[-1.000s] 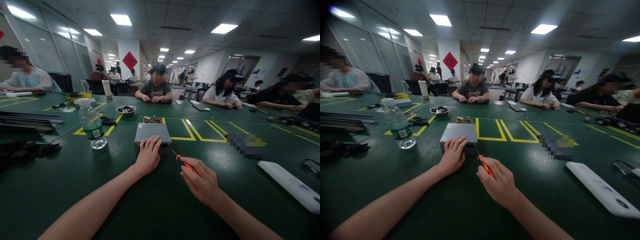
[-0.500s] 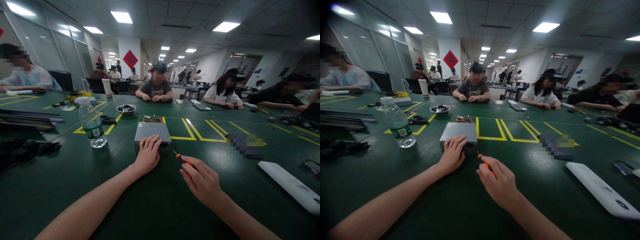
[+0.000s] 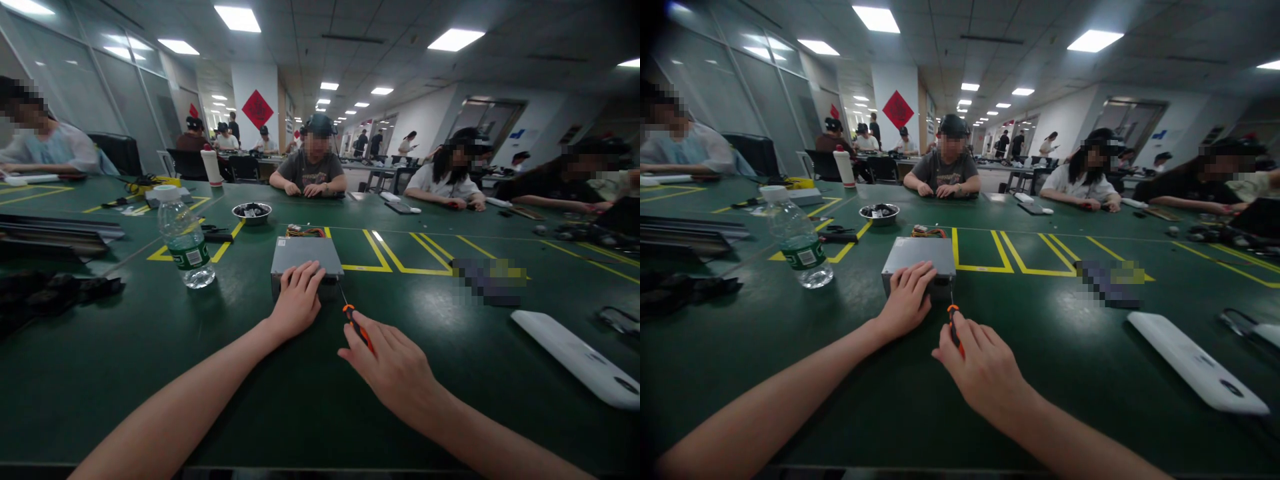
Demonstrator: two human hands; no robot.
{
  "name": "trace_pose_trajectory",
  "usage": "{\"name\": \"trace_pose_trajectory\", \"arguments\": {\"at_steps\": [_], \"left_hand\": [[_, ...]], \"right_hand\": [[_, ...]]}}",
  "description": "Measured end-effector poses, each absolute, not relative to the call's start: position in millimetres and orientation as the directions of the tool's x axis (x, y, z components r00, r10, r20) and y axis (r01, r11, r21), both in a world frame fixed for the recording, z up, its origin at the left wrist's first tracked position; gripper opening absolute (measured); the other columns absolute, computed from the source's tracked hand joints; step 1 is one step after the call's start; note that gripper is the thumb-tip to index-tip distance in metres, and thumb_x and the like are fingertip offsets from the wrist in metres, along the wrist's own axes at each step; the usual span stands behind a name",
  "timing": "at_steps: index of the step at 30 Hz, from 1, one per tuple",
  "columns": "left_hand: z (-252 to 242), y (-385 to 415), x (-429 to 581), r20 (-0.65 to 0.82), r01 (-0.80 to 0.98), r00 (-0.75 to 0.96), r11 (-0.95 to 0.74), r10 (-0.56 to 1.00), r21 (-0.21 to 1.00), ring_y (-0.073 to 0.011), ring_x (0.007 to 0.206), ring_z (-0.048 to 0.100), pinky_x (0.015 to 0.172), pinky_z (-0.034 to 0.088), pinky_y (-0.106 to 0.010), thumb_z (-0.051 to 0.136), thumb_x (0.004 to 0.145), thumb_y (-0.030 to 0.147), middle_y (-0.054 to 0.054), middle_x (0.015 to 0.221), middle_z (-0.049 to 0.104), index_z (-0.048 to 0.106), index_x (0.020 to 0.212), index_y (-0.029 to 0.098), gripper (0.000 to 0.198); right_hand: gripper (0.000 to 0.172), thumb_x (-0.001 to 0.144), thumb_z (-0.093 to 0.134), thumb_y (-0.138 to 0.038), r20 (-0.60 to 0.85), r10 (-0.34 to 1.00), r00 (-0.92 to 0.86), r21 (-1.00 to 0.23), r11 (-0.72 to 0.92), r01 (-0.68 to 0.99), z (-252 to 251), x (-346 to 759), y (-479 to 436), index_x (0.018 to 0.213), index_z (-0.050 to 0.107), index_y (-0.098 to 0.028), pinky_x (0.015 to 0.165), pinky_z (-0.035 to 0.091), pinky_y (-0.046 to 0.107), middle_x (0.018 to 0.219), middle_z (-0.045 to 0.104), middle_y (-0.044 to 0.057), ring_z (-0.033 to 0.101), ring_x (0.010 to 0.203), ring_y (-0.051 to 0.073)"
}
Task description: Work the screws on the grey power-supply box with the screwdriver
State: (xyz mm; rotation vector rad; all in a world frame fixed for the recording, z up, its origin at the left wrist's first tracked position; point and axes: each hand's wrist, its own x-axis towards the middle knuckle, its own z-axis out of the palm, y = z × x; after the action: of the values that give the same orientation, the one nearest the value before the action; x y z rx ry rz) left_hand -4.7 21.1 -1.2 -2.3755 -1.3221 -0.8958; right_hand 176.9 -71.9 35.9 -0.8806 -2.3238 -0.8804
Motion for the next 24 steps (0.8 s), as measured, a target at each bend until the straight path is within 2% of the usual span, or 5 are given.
{"name": "trace_pose_trajectory", "arguments": {"at_steps": [5, 9, 13, 19, 24], "left_hand": [[-1, 20, -6, 0.635, 0.830, 0.403, -0.556, 0.659, 0.049, -0.0243, 0.126, 0.032, 0.103, 0.021, -0.044, 0.043, 0.080, 0.016, -0.010, 0.136, 0.041, 0.040, 0.126, 0.016, 0.047], [-1, 20, -7, 0.645, 0.826, 0.404, -0.561, 0.649, 0.048, -0.0246, 0.126, 0.032, 0.102, 0.022, -0.044, 0.044, 0.079, 0.015, -0.011, 0.135, 0.042, 0.040, 0.127, 0.016, 0.048], [-1, 21, -7, 0.633, 0.832, 0.410, -0.554, 0.657, 0.037, -0.0244, 0.127, 0.031, 0.103, 0.021, -0.043, 0.044, 0.078, 0.014, -0.010, 0.137, 0.040, 0.039, 0.128, 0.016, 0.050], [-3, 24, -6, 0.622, 0.839, 0.407, -0.543, 0.669, 0.034, -0.0239, 0.127, 0.031, 0.103, 0.020, -0.043, 0.043, 0.079, 0.015, -0.010, 0.137, 0.039, 0.039, 0.127, 0.016, 0.048], [-4, 24, -4, 0.624, 0.841, 0.403, -0.539, 0.669, 0.035, -0.0242, 0.127, 0.032, 0.102, 0.020, -0.043, 0.043, 0.079, 0.016, -0.010, 0.137, 0.040, 0.039, 0.127, 0.017, 0.048]], "right_hand": [[0.029, 0.081, 0.039, -0.008, 0.578, 0.390, -0.717, 0.425, 0.606, 0.672, 41, 177, -69, 0.103, 0.058, -0.008, 0.074, 0.048, 0.036, 0.101, 0.061, 0.019, 0.058, 0.092, 0.025], [0.025, 0.085, 0.044, -0.014, 0.592, 0.265, -0.761, 0.533, 0.579, 0.617, 51, 194, -51, 0.107, 0.055, -0.016, 0.063, 0.045, 0.029, 0.092, 0.064, 0.012, 0.059, 0.073, 0.017], [0.014, 0.084, 0.052, -0.030, 0.683, 0.188, -0.706, 0.526, 0.544, 0.654, 56, 205, -35, 0.091, 0.055, -0.018, 0.052, 0.039, 0.023, 0.068, 0.060, 0.003, 0.052, 0.054, 0.011], [0.013, 0.079, 0.049, -0.012, 0.717, 0.165, -0.677, 0.421, 0.672, 0.610, 32, 205, -39, 0.091, 0.052, -0.015, 0.075, 0.051, 0.035, 0.106, 0.056, 0.018, 0.056, 0.101, 0.025], [0.014, 0.077, 0.058, -0.014, 0.696, 0.133, -0.706, 0.429, 0.711, 0.557, 27, 206, -43, 0.090, 0.057, -0.017, 0.073, 0.054, 0.025, 0.099, 0.062, 0.013, 0.060, 0.099, 0.021]]}}
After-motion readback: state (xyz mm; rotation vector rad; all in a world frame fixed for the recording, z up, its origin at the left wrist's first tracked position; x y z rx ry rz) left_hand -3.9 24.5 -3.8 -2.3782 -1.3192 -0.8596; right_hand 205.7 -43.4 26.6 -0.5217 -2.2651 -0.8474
